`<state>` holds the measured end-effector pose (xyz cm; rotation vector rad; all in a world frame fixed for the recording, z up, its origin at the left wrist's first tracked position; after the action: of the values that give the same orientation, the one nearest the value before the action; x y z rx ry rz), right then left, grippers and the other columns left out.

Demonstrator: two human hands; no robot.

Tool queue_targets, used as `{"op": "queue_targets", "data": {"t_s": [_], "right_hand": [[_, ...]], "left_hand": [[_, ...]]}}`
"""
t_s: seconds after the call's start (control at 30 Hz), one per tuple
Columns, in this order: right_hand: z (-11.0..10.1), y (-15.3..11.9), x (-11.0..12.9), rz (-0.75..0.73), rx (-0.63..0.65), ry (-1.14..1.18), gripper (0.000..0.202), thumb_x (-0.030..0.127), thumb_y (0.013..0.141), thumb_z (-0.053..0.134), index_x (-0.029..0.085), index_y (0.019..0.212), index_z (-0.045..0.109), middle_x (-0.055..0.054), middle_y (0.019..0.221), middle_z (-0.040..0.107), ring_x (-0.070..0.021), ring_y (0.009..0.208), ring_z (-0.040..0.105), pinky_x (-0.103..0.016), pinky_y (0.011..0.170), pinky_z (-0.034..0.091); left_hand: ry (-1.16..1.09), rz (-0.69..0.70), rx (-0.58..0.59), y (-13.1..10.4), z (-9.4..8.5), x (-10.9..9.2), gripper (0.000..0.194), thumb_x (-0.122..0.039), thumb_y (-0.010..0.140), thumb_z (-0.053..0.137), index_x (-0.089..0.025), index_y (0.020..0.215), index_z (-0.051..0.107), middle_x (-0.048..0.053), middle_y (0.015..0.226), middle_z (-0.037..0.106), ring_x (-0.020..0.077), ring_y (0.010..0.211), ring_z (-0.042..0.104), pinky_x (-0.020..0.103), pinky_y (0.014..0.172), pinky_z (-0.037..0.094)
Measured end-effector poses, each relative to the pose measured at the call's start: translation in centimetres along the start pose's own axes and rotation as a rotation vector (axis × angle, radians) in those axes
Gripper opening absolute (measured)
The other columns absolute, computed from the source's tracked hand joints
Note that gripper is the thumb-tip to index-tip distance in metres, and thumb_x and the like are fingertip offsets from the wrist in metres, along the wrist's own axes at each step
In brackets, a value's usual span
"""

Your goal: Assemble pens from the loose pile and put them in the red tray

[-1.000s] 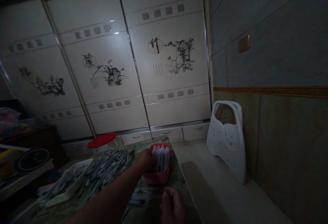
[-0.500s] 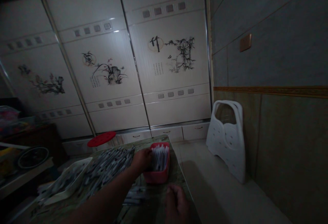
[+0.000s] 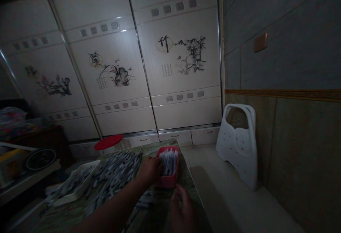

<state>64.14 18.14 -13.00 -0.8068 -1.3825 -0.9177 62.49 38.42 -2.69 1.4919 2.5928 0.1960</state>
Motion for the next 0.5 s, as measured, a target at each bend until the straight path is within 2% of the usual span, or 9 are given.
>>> {"op": "queue_targets", "data": {"t_s": [0.13, 0.23, 0.37, 0.5], "right_hand": [[0.0, -0.1, -0.1, 0.004, 0.002, 0.0, 0.054, 0.049, 0.086, 0.059, 0.018, 0.13, 0.067, -0.015, 0.128, 0.073, -0.031, 0.121, 0.067, -0.039, 0.102, 0.053], [-0.1, 0.0, -0.1, -0.005, 0.011, -0.015, 0.056, 0.044, 0.086, 0.059, 0.014, 0.133, 0.064, -0.017, 0.135, 0.068, -0.0309, 0.128, 0.063, -0.039, 0.107, 0.05], [0.0, 0.3, -0.6, 0.006, 0.018, 0.001, 0.06, 0.043, 0.086, 0.059, 0.013, 0.138, 0.059, -0.018, 0.143, 0.063, -0.0302, 0.135, 0.058, -0.04, 0.111, 0.046], [0.2, 0.3, -1.0, -0.023, -0.024, -0.013, 0.055, 0.043, 0.083, 0.061, 0.015, 0.131, 0.065, -0.017, 0.135, 0.069, -0.0315, 0.127, 0.064, -0.042, 0.106, 0.051]], "left_hand": [[-0.053, -0.027, -0.035, -0.9, -0.7, 0.5, 0.033, -0.041, 0.098, 0.058, -0.018, 0.12, 0.065, 0.01, 0.122, 0.068, 0.026, 0.112, 0.064, 0.049, 0.098, 0.05], [-0.109, 0.005, -0.042, -2.2, -1.4, 1.0, 0.033, -0.046, 0.097, 0.054, -0.021, 0.112, 0.07, 0.009, 0.116, 0.071, 0.0271, 0.114, 0.061, 0.041, 0.096, 0.045], [-0.171, 0.08, -0.038, -4.0, -2.4, 1.6, 0.035, -0.054, 0.086, 0.065, -0.024, 0.101, 0.072, 0.006, 0.106, 0.074, 0.0276, 0.11, 0.061, 0.035, 0.089, 0.042], [-0.192, 0.107, -0.04, -4.6, -2.6, 2.0, 0.029, -0.05, 0.083, 0.069, -0.023, 0.094, 0.072, 0.006, 0.101, 0.075, 0.0263, 0.101, 0.063, 0.033, 0.086, 0.042]]}}
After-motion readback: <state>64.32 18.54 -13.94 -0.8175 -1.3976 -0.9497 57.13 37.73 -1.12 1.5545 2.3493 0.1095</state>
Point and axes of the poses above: each hand's wrist, its own y-axis towards the middle knuckle, its own z-axis out of the palm, x = y × z, the point moved 8 cm from there along y, towards the middle knuckle
